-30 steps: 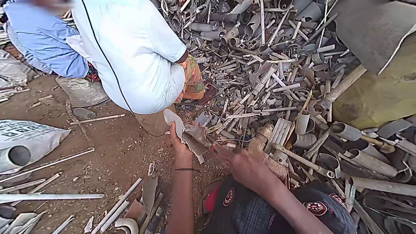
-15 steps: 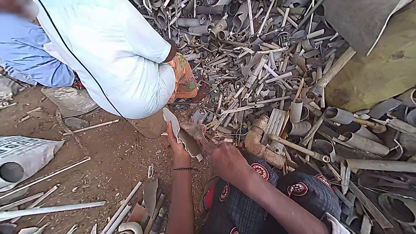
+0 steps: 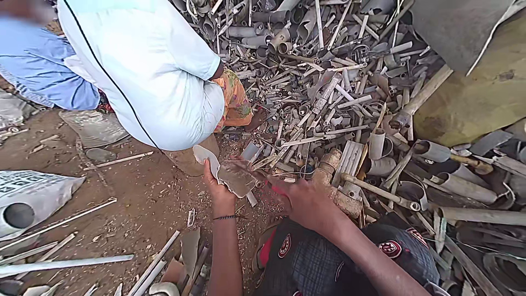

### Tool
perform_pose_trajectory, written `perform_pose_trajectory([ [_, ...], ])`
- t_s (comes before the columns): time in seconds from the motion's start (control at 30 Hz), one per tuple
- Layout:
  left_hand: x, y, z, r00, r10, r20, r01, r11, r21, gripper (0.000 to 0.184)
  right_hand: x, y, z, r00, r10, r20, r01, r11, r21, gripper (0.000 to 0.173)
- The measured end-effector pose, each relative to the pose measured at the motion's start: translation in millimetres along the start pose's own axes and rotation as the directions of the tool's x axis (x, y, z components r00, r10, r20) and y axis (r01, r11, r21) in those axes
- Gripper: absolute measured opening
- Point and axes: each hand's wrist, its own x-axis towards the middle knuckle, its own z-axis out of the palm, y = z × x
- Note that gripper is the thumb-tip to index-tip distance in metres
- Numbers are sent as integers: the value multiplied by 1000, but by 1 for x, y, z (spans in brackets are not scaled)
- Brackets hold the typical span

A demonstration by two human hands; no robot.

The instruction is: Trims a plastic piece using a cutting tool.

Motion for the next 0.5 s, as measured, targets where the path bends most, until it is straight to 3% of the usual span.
perform_pose_trajectory([
  [0.1, -3, -6, 0, 997, -46, 56, 48, 999, -22, 54, 6, -8, 13, 998, -64, -20, 65, 997, 50, 57],
  [0.23, -7, -19, 3, 992, -9, 128, 4, 999, 39, 49, 11, -22, 12, 997, 73, -28, -72, 997, 33, 62],
  [0.33, -3, -28, -10, 981, 51, 188, -70, 993, 97, 49, 7, -25, 12, 1000, -12, -4, 12, 988, 154, 56],
  [0.5, -7, -26, -7, 987, 16, 159, -27, 997, 69, 49, 9, -28, 10, 996, 75, -37, -72, 993, 96, 59],
])
